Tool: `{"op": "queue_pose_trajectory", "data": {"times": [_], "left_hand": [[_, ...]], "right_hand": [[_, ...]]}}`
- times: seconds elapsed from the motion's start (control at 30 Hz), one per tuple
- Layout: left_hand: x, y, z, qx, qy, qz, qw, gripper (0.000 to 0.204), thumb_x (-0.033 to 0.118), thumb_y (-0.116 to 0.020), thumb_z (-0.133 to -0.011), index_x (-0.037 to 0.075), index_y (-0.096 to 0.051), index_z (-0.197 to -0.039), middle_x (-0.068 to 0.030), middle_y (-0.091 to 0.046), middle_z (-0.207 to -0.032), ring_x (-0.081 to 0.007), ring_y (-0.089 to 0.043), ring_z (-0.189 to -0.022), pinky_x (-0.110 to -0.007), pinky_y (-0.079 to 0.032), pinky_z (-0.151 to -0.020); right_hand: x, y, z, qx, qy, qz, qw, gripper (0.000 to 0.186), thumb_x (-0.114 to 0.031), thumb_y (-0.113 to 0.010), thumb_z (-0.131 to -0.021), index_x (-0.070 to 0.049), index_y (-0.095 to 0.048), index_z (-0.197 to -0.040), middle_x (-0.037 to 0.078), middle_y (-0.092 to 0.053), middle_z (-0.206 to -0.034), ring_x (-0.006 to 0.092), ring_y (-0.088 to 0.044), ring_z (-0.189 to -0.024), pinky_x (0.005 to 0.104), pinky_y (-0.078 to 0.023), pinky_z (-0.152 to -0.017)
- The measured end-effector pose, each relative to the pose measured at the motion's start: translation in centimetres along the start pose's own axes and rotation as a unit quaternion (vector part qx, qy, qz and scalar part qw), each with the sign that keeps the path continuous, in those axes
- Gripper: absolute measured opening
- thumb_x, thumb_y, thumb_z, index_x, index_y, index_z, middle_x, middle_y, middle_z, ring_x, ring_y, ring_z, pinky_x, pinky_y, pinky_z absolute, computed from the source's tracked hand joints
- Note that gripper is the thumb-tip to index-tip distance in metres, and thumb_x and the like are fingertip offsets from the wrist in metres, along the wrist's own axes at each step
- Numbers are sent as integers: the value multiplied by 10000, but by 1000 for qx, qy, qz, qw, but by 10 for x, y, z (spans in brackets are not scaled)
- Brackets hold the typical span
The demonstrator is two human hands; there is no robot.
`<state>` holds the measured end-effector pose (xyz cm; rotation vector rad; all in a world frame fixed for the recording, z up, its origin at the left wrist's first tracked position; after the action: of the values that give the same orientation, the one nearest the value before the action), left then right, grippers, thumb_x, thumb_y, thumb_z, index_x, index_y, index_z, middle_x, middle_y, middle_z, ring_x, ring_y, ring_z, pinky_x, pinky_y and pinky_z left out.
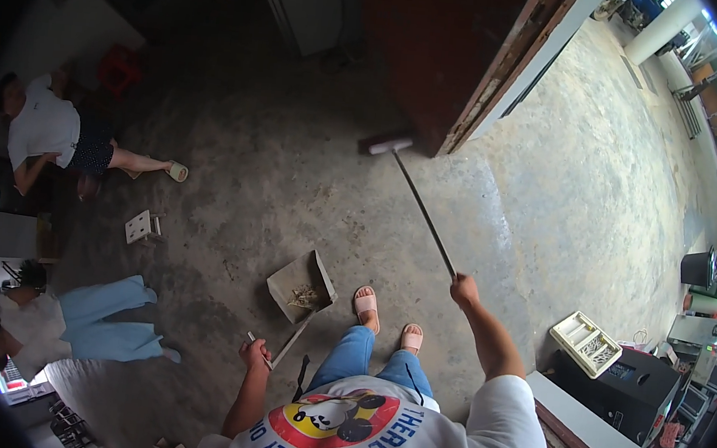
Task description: Sweeping dust and debris into a dustpan in an indoor area.
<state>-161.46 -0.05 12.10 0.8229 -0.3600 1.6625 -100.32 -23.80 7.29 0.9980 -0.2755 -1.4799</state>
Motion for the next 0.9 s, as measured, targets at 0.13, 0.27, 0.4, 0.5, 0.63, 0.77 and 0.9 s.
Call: {"op": "queue_pose_trajectory", "data": {"times": [0.13, 0.27, 0.4, 0.5, 0.63, 0.77, 0.9], "left_hand": [[4, -28, 3, -43, -27, -5, 999, 214, -44, -583, -667, 86, -424, -727, -8, -393, -507, -115, -373, -355, -270, -307, -295], [-9, -48, 4, -37, -9, -47, 998, 211, -33, -581, -659, 84, -419, -727, -9, -391, -498, -118, -369, -340, -273, -300, -289], [-19, -57, 15, -20, -19, -50, 998, 216, -7, -588, -639, 83, -415, -733, -15, -391, -484, -128, -380, -325, -273, -299, -279], [-28, -62, 33, 7, -36, -62, 997, 202, 6, -592, -636, 72, -420, -719, -18, -394, -483, -134, -391, -323, -275, -309, -279], [-64, -57, 80, 36, -30, -46, 998, 188, 4, -588, -640, 69, -425, -709, -16, -395, -489, -128, -389, -332, -267, -310, -287], [-106, -41, 161, 33, -72, 28, 996, 163, -20, -570, -662, 71, -445, -716, -7, -394, -502, -110, -373, -350, -250, -309, -301], [-133, -15, 240, 55, -70, 56, 994, 159, -32, -556, -684, 79, -447, -717, -2, -390, -511, -101, -371, -366, -244, -308, -306]], "right_hand": [[117, 25, 156, -26, -117, -13, 993, 305, -237, -477, -875, -112, -603, -1123, 224, -643, -835, 341, -648, -724, 415, -505, -659], [189, 57, 317, -34, -162, 36, 986, 318, -222, -507, -861, -110, -598, -1145, 224, -637, -951, 335, -616, -943, 386, -466, -818], [217, 106, 389, -59, -229, -92, 967, 320, -217, -536, -880, -80, -604, -1161, 74, -600, -689, 122, -550, -531, 281, -444, -434], [241, 136, 386, -40, -251, -133, 958, 309, -213, -512, -894, -99, -605, -1166, 48, -550, -635, 106, -515, -506, 269, -416, -411], [263, 185, 269, 71, -5, 6, 997, 326, -248, -511, -879, -44, -610, -1114, 85, -602, -668, 170, -572, -563, 338, -465, -561], [317, 199, 129, 18, -129, -76, 989, 331, -263, -447, -906, -79, -588, -1142, 93, -565, -589, 186, -529, -428, 342, -451, -384], [318, 212, 61, 7, -127, -71, 989, 284, -292, -411, -918, -86, -602, -958, 23, -448, -519, 148, -432, -384, 314, -363, -313]]}}
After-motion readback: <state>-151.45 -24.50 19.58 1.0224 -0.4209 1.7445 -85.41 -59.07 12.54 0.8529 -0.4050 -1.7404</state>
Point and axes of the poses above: each hand's wrist, its own z-axis away from the middle knuckle, its own y-axis out of the back of the hand, x = y × z, the point moved 9 cm from there along -z, towards the middle knuckle
